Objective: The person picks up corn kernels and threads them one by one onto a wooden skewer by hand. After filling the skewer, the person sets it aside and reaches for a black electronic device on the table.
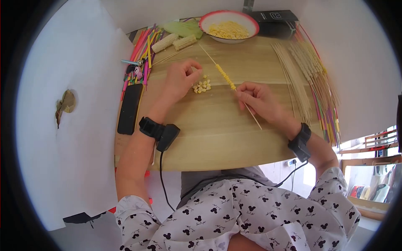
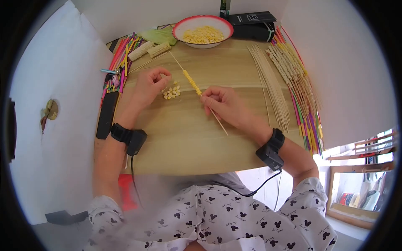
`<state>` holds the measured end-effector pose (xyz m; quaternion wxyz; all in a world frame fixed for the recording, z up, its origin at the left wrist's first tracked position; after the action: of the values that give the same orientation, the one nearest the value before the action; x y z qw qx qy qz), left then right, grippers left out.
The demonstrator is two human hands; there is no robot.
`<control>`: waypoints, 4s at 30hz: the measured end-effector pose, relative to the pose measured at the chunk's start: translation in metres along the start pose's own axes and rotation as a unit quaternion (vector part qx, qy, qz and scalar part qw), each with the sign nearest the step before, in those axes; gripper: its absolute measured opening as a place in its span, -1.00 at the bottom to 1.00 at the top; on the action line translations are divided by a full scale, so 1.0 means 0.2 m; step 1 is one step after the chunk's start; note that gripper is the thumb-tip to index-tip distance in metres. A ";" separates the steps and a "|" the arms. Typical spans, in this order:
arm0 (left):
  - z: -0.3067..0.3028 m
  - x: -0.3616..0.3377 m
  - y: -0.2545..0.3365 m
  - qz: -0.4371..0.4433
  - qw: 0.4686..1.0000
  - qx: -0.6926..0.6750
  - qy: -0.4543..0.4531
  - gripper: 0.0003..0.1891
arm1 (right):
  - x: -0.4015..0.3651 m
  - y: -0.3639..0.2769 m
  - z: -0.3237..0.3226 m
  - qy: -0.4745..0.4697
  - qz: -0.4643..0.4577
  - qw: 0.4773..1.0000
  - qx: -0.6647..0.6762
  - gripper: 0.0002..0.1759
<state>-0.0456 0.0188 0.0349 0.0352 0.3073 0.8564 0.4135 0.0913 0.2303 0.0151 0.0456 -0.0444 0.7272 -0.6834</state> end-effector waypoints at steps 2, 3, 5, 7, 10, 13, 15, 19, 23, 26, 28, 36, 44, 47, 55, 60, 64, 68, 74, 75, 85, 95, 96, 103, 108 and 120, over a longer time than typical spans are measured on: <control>0.00 -0.03 0.01 -0.002 1.000 0.005 0.018 -0.84 | -0.01 0.00 0.03 -0.010 0.014 1.000 0.004 -0.80; 0.01 -0.04 0.00 -0.002 1.000 0.014 0.024 -0.85 | -0.02 0.00 0.04 -0.011 0.029 0.999 0.015 -0.80; 0.03 -0.04 -0.02 0.044 0.998 0.027 0.037 -0.85 | -0.04 -0.03 0.06 -0.016 0.035 0.999 0.008 -0.80; 0.04 -0.05 0.00 0.095 0.993 0.044 0.045 -0.85 | -0.07 -0.04 0.05 -0.016 0.038 0.999 0.007 -0.81; 0.03 -0.08 0.06 0.133 0.981 0.136 0.038 -0.87 | -0.11 -0.04 0.05 -0.016 0.054 0.998 0.008 -0.82; 0.03 -0.09 0.08 0.144 0.973 0.179 0.027 -0.89 | -0.12 -0.03 0.05 -0.014 0.065 0.997 0.032 -0.82; 0.03 -0.09 0.08 0.155 0.973 0.168 0.034 -0.92 | -0.13 -0.03 0.05 -0.014 0.066 0.997 0.046 -0.82; 0.01 -0.10 0.07 0.146 0.978 0.147 0.032 -0.93 | -0.13 -0.04 0.05 -0.013 0.072 0.996 0.044 -0.83; -0.06 -0.11 0.04 0.012 0.995 -0.076 0.057 -0.90 | -0.13 -0.04 0.05 -0.009 0.072 0.996 0.050 -0.84; -0.10 -0.10 -0.01 -0.028 0.987 -0.143 0.071 -0.89 | -0.13 -0.03 0.04 -0.006 0.072 0.996 0.055 -0.84; -0.09 -0.09 -0.03 -0.041 0.981 -0.175 0.076 -0.89 | -0.13 -0.03 0.03 -0.007 0.069 0.996 0.061 -0.83; -0.09 -0.09 -0.05 -0.053 0.984 -0.165 -0.031 -0.92 | -0.13 -0.02 0.01 0.003 0.081 0.995 0.053 -0.85; -0.17 -0.04 -0.04 -0.118 0.966 -0.210 -0.096 -0.84 | -0.13 -0.01 0.00 0.004 0.076 0.995 0.064 -0.85; -0.20 0.05 0.01 0.001 0.943 -0.276 0.186 -0.74 | -0.13 -0.02 0.01 0.002 0.075 0.995 0.063 -0.86; -0.23 0.02 -0.11 -0.018 0.961 -0.158 0.224 -0.78 | -0.12 0.01 0.01 -0.010 0.075 0.994 0.072 -0.87; -0.31 -0.06 0.00 -0.010 0.975 -0.017 0.224 -0.84 | -0.10 0.01 0.04 0.002 0.100 0.993 0.056 -0.88; -0.23 -0.09 0.04 0.112 0.966 0.018 0.234 -0.81 | -0.10 0.01 0.02 0.029 0.099 0.993 0.054 -0.87; -0.15 -0.15 0.04 -0.032 0.989 -0.038 0.139 -0.81 | -0.10 0.00 0.02 0.038 0.083 0.995 0.049 -0.86; -0.07 -0.19 -0.02 0.025 0.988 0.021 0.150 -0.85 | -0.10 0.02 0.02 0.036 0.090 0.995 0.031 -0.84; -0.06 -0.19 -0.03 0.022 0.988 0.022 0.152 -0.85 | -0.10 0.01 0.02 0.032 0.091 0.995 0.031 -0.84; -0.09 -0.20 0.00 0.131 0.980 0.018 0.148 -0.78 | -0.11 -0.02 0.02 0.038 0.131 0.990 0.019 -0.82; -0.07 -0.21 0.03 -0.027 0.991 -0.071 0.109 -0.82 | -0.12 -0.08 0.03 0.049 0.154 0.987 0.000 -0.85; -0.04 -0.21 0.03 -0.020 0.991 -0.087 0.095 -0.82 | -0.14 -0.08 0.02 0.042 0.143 0.989 0.015 -0.85; -0.04 -0.19 0.02 0.046 0.998 0.038 0.038 -0.83 | -0.14 -0.06 -0.01 0.021 0.123 0.992 0.027 -0.80; -0.05 -0.18 0.02 0.060 0.997 0.047 0.010 -0.86 | -0.13 -0.05 -0.01 0.020 0.133 0.991 0.028 -0.80; -0.12 -0.25 0.00 0.114 0.987 0.111 -0.017 -0.91 | -0.12 -0.06 0.05 0.033 0.134 0.990 -0.008 -0.84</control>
<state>-0.0132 -0.0254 0.0405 -0.0321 0.4122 0.8554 0.3121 0.1168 0.2222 0.0262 0.1119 0.0754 0.7329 -0.6668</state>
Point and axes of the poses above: each hand's wrist, its own x-axis towards the middle knuckle, its own z-axis out of the palm, y = z × x, the point moved 3 cm from there along x, towards the middle knuckle, and after that the axes turned 2 degrees about x, right-handed, at the moved point
